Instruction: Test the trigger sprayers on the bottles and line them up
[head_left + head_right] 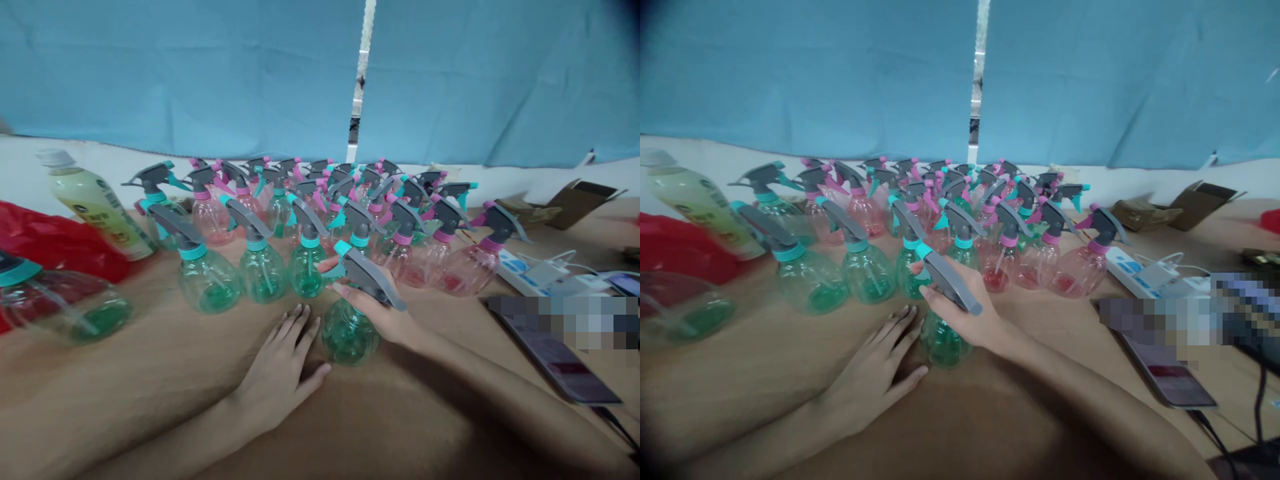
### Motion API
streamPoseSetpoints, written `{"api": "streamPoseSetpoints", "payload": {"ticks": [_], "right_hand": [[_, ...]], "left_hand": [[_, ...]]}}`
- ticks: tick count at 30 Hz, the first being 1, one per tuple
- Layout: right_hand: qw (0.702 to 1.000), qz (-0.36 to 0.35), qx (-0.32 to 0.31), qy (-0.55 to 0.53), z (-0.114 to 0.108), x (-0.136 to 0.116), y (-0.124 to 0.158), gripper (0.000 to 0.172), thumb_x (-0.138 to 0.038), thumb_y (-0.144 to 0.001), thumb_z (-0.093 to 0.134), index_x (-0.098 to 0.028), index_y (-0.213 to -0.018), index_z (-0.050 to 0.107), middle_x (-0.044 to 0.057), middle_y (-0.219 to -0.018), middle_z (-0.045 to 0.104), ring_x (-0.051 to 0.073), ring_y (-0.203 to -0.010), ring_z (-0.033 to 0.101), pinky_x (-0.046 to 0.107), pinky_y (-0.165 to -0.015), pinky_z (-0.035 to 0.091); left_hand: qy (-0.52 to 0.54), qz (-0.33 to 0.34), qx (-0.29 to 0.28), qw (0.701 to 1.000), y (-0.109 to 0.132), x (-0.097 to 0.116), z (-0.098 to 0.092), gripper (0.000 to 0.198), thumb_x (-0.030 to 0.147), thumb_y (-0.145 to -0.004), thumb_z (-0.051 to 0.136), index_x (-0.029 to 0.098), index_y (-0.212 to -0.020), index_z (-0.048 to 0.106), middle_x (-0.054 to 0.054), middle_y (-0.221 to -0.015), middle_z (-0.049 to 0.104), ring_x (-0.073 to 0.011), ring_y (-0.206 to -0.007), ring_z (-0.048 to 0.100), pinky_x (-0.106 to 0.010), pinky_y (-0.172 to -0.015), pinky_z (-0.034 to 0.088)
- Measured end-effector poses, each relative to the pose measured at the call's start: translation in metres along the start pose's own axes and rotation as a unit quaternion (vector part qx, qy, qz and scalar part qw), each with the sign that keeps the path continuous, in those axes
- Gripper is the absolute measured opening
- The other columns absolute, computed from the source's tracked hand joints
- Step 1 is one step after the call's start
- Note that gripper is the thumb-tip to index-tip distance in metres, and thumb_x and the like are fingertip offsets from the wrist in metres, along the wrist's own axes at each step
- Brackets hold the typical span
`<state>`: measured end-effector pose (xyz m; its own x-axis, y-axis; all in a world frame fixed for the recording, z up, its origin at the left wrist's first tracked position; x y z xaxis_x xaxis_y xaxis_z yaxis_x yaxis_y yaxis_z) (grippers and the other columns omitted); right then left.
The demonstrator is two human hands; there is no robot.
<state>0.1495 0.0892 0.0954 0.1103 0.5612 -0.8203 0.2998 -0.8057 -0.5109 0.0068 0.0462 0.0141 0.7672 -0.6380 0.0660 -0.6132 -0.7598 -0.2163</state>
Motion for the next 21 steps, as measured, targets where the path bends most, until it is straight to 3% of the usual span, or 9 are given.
{"api": "streamPoseSetpoints", "payload": {"ticks": [3, 8, 16, 21], "right_hand": [[1.0, -0.006, 0.005, 0.003, 0.0, 0.002, 0.0, 0.03, -0.026, -0.085, 0.054, -0.029, -0.114, 0.059, 0.001, -0.096, 0.065, 0.014, -0.066, 0.058, 0.031, -0.065, 0.048], [1.0, 0.004, 0.004, 0.025, 0.0, 0.004, 0.001, 0.027, -0.028, -0.086, 0.054, -0.032, -0.112, 0.058, -0.002, -0.073, 0.06, 0.014, -0.056, 0.052, 0.032, -0.06, 0.046], [1.0, 0.001, 0.014, 0.011, -0.003, -0.003, -0.002, 0.015, -0.032, -0.083, 0.058, -0.025, -0.096, 0.059, 0.0, -0.078, 0.06, 0.014, -0.065, 0.053, 0.03, -0.06, 0.043], [1.0, -0.013, 0.011, 0.013, -0.003, -0.007, -0.004, 0.009, -0.031, -0.083, 0.057, -0.023, -0.086, 0.056, -0.004, -0.071, 0.052, 0.01, -0.058, 0.044, 0.027, -0.055, 0.036]], "left_hand": [[0.003, 0.0, 0.001, 1.0, 0.0, -0.001, 0.0, 0.058, 0.05, -0.092, 0.043, 0.01, -0.134, 0.044, -0.017, -0.145, 0.037, -0.032, -0.135, 0.03, -0.05, -0.105, 0.032], [-0.012, -0.003, -0.011, 1.0, 0.0, 0.0, 0.001, 0.06, 0.051, -0.092, 0.042, 0.007, -0.134, 0.044, -0.018, -0.145, 0.035, -0.0321, -0.135, 0.029, -0.05, -0.106, 0.031], [-0.005, -0.003, -0.004, 1.0, 0.0, 0.0, 0.0, 0.061, 0.051, -0.092, 0.044, 0.007, -0.133, 0.045, -0.019, -0.144, 0.038, -0.0328, -0.134, 0.032, -0.05, -0.105, 0.032], [-0.009, 0.002, -0.005, 1.0, 0.0, -0.001, 0.001, 0.059, 0.05, -0.092, 0.044, 0.008, -0.133, 0.044, -0.018, -0.144, 0.038, -0.032, -0.134, 0.031, -0.05, -0.105, 0.032]]}}
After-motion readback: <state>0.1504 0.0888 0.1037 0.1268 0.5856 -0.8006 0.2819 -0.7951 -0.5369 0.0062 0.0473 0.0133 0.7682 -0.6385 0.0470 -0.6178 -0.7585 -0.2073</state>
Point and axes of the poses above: each hand's wrist, its own y-axis away from the middle knuckle, its own z-axis out of the palm, x = y × z, the point moved 6 cm from there along -y, towards the middle knuckle
